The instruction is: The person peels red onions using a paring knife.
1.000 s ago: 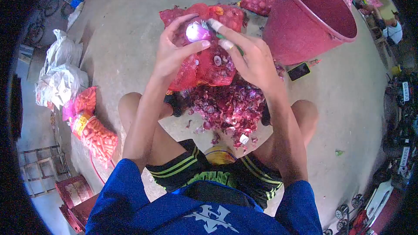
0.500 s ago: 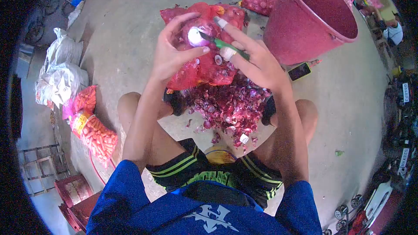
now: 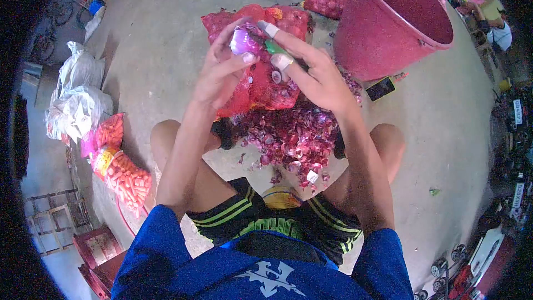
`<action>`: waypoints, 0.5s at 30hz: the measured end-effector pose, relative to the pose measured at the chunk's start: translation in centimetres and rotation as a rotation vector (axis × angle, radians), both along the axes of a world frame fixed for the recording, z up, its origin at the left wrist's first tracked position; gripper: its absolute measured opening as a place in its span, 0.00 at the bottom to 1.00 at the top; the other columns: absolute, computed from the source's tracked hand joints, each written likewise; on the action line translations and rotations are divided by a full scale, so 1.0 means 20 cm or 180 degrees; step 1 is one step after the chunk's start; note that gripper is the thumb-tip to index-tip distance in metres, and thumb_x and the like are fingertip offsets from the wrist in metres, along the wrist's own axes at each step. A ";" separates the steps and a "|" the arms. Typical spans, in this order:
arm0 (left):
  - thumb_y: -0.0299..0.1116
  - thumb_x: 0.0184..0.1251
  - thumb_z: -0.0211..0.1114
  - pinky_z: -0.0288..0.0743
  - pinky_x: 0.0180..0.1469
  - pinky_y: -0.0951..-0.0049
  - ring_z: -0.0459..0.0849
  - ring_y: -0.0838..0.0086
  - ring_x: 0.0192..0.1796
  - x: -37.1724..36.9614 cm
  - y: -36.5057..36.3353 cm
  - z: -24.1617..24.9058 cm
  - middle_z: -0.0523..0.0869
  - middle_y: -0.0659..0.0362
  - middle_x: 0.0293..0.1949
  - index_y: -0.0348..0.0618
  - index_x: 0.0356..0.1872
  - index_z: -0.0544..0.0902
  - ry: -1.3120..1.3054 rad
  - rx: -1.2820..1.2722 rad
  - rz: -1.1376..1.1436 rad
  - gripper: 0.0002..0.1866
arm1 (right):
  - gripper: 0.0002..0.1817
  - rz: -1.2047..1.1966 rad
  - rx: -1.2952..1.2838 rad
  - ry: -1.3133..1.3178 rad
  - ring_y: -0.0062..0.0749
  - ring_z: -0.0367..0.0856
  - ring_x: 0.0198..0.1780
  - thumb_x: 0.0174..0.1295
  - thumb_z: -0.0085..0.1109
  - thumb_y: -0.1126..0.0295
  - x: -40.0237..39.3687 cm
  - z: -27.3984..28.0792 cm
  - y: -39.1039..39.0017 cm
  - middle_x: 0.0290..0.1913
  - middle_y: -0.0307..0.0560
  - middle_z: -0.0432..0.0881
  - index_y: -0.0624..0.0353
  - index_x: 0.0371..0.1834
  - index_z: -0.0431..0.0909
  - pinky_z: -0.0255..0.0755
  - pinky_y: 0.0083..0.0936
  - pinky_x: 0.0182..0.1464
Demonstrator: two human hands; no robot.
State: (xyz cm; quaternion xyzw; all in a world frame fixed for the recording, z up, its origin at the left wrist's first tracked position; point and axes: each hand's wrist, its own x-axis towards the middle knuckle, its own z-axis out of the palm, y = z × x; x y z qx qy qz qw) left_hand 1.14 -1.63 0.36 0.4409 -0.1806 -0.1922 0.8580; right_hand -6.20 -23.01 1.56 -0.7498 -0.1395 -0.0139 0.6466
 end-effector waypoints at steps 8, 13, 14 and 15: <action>0.18 0.59 0.80 0.79 0.71 0.64 0.85 0.68 0.64 0.00 -0.03 0.00 0.85 0.54 0.62 0.35 0.76 0.72 0.0057 0.0401 0.0066 0.41 | 0.27 -0.0965 -0.0837 -0.1073 0.24 0.85 0.55 0.76 0.51 0.81 0.08 -0.05 0.00 0.58 0.48 0.90 0.65 0.78 0.74 0.78 0.26 0.61; 0.17 0.61 0.78 0.79 0.71 0.65 0.85 0.69 0.66 -0.03 -0.06 -0.01 0.85 0.53 0.64 0.35 0.77 0.71 -0.0022 -0.0133 -0.0218 0.42 | 0.25 -0.0861 -0.0610 -0.0888 0.28 0.81 0.67 0.79 0.50 0.77 0.11 -0.06 -0.04 0.69 0.52 0.85 0.66 0.78 0.74 0.71 0.28 0.72; 0.17 0.61 0.78 0.79 0.71 0.65 0.85 0.69 0.66 -0.02 -0.06 -0.01 0.84 0.53 0.65 0.35 0.77 0.71 0.0082 -0.0123 -0.0220 0.41 | 0.24 -0.0903 -0.0660 -0.1106 0.33 0.86 0.64 0.78 0.54 0.74 0.09 -0.05 -0.02 0.65 0.55 0.88 0.62 0.76 0.77 0.75 0.30 0.68; 0.17 0.61 0.78 0.79 0.71 0.65 0.85 0.69 0.66 -0.02 -0.06 -0.02 0.84 0.53 0.65 0.35 0.77 0.71 0.0081 -0.0111 -0.0223 0.41 | 0.23 -0.0954 -0.0714 -0.1320 0.37 0.90 0.61 0.77 0.57 0.71 0.08 -0.04 -0.01 0.61 0.58 0.90 0.59 0.73 0.80 0.79 0.32 0.64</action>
